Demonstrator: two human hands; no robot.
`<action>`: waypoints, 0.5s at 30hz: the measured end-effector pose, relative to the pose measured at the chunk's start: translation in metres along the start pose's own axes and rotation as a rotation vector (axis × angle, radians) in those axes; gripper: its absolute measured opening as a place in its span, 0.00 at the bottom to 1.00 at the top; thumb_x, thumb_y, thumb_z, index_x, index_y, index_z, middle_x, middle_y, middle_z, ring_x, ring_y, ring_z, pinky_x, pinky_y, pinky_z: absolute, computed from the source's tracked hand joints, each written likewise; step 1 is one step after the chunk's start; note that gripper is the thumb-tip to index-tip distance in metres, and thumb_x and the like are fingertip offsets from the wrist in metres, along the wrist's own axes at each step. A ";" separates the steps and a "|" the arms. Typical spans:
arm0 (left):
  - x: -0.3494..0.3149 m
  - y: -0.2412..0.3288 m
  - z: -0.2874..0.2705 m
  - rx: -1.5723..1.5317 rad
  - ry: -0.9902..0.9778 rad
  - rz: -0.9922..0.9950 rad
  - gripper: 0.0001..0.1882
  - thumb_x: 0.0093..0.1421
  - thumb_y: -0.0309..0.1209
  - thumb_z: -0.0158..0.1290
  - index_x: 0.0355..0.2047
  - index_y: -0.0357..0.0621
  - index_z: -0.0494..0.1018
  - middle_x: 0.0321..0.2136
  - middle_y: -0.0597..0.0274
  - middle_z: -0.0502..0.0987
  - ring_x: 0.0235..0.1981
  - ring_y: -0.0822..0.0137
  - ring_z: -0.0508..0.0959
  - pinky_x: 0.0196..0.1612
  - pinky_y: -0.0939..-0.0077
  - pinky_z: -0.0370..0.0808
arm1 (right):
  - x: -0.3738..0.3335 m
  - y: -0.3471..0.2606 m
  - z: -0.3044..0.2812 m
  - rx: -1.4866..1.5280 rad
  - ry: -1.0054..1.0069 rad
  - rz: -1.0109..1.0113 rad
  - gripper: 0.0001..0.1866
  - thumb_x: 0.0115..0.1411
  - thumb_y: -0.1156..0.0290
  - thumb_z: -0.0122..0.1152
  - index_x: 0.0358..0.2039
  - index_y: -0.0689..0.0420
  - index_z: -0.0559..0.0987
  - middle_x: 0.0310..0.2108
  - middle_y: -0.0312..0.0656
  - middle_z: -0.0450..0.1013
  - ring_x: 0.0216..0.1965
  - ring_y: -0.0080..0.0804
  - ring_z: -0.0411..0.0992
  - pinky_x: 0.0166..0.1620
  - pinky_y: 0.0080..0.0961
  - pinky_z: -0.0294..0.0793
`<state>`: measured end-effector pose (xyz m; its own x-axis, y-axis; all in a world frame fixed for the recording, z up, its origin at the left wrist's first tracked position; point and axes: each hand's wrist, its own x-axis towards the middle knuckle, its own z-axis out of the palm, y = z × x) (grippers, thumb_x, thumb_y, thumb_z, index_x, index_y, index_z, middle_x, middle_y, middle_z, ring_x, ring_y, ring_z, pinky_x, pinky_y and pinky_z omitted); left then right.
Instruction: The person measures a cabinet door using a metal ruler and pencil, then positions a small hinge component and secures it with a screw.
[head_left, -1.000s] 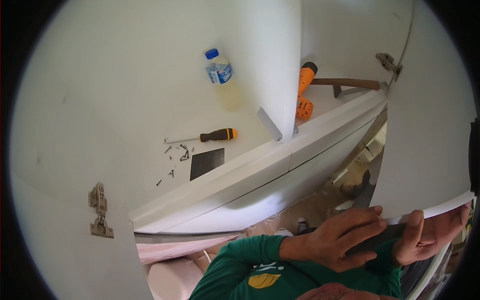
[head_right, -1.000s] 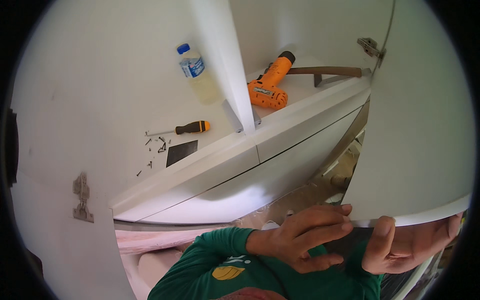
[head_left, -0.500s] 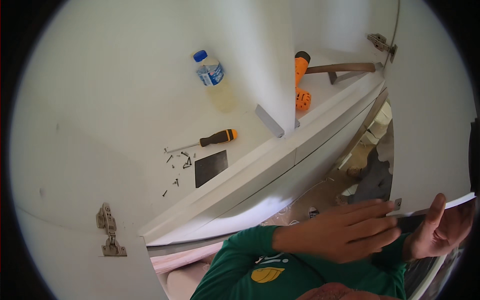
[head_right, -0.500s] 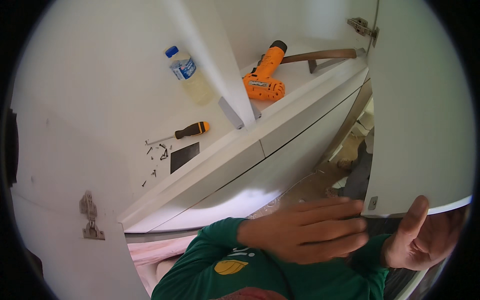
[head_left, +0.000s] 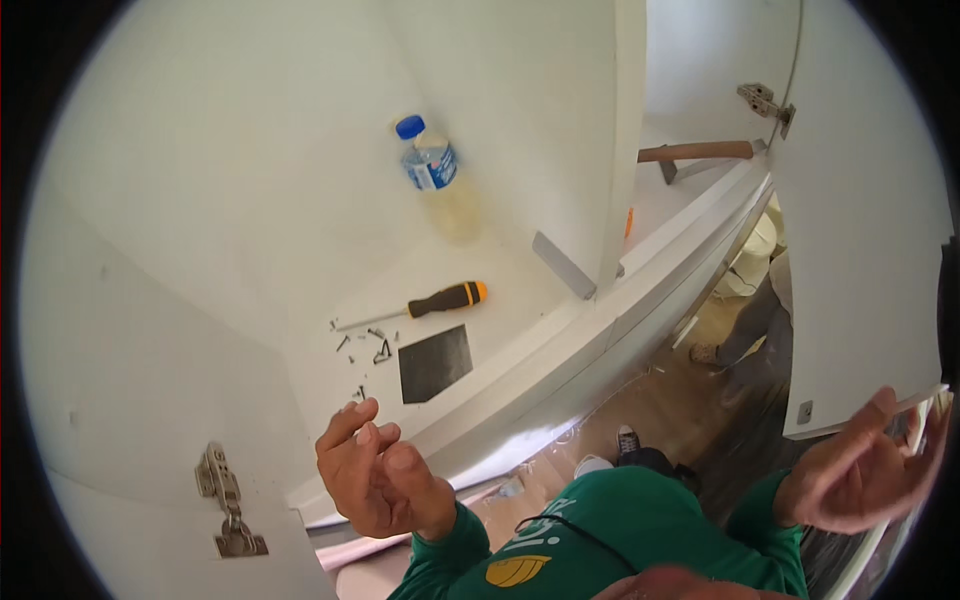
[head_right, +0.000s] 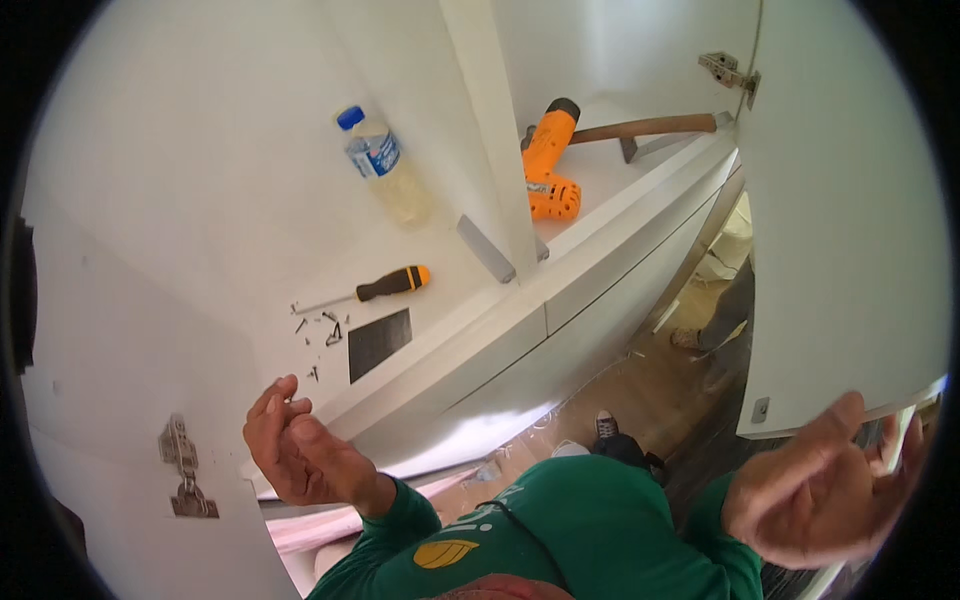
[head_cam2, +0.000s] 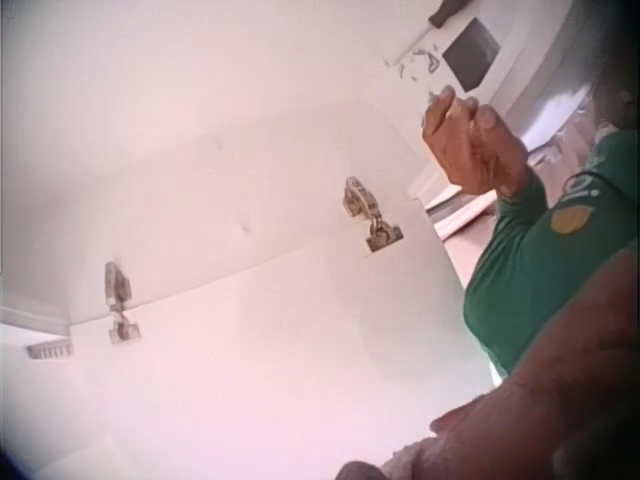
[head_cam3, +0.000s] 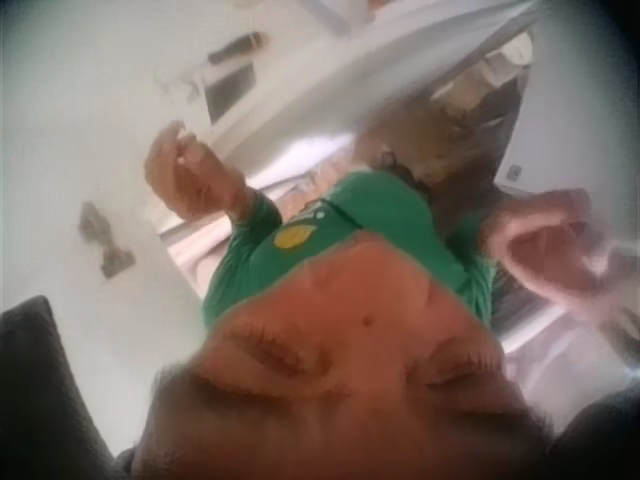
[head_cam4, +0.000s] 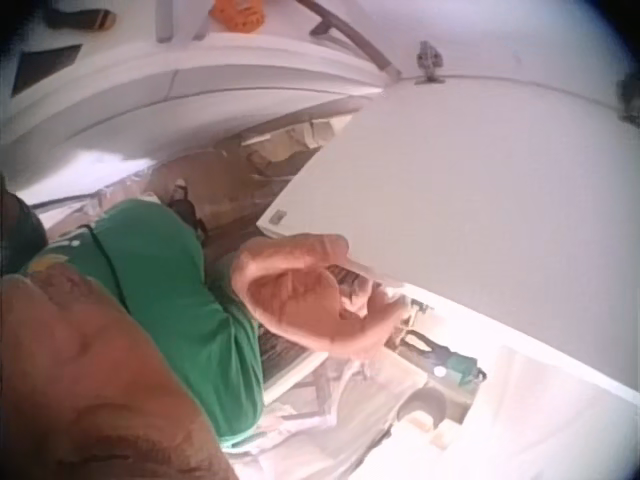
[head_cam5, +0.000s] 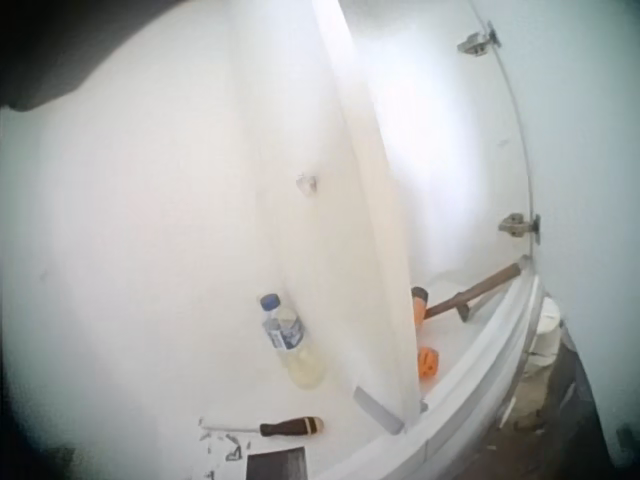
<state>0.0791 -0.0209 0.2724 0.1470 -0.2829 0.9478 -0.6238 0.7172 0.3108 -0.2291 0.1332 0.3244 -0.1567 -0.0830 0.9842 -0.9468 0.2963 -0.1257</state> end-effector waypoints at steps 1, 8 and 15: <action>-0.001 -0.002 0.000 -0.007 0.014 -0.009 0.14 0.73 0.35 0.49 0.47 0.37 0.74 0.29 0.54 0.72 0.40 0.51 0.80 0.42 0.61 0.76 | 0.000 -0.001 0.000 0.013 -0.057 0.017 0.19 0.69 0.76 0.58 0.59 0.66 0.74 0.45 0.53 0.78 0.40 0.36 0.81 0.41 0.32 0.84; -0.004 -0.005 -0.016 -0.044 -0.092 -0.074 0.13 0.74 0.36 0.47 0.49 0.39 0.73 0.28 0.59 0.68 0.41 0.54 0.78 0.51 0.52 0.75 | -0.007 0.032 -0.008 0.202 -0.092 -0.246 0.20 0.65 0.79 0.64 0.58 0.65 0.75 0.56 0.49 0.72 0.52 0.37 0.76 0.50 0.33 0.83; -0.006 -0.007 -0.002 0.032 0.045 -0.044 0.13 0.75 0.35 0.44 0.47 0.39 0.74 0.31 0.56 0.72 0.41 0.57 0.77 0.54 0.56 0.72 | 0.004 0.069 -0.004 0.097 0.057 -0.433 0.22 0.62 0.79 0.67 0.57 0.63 0.76 0.56 0.49 0.74 0.55 0.39 0.75 0.55 0.36 0.80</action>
<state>0.0838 -0.0229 0.2649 0.2091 -0.2840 0.9358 -0.6404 0.6834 0.3505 -0.2943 0.1569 0.3198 0.2733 -0.1260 0.9536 -0.9441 0.1549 0.2911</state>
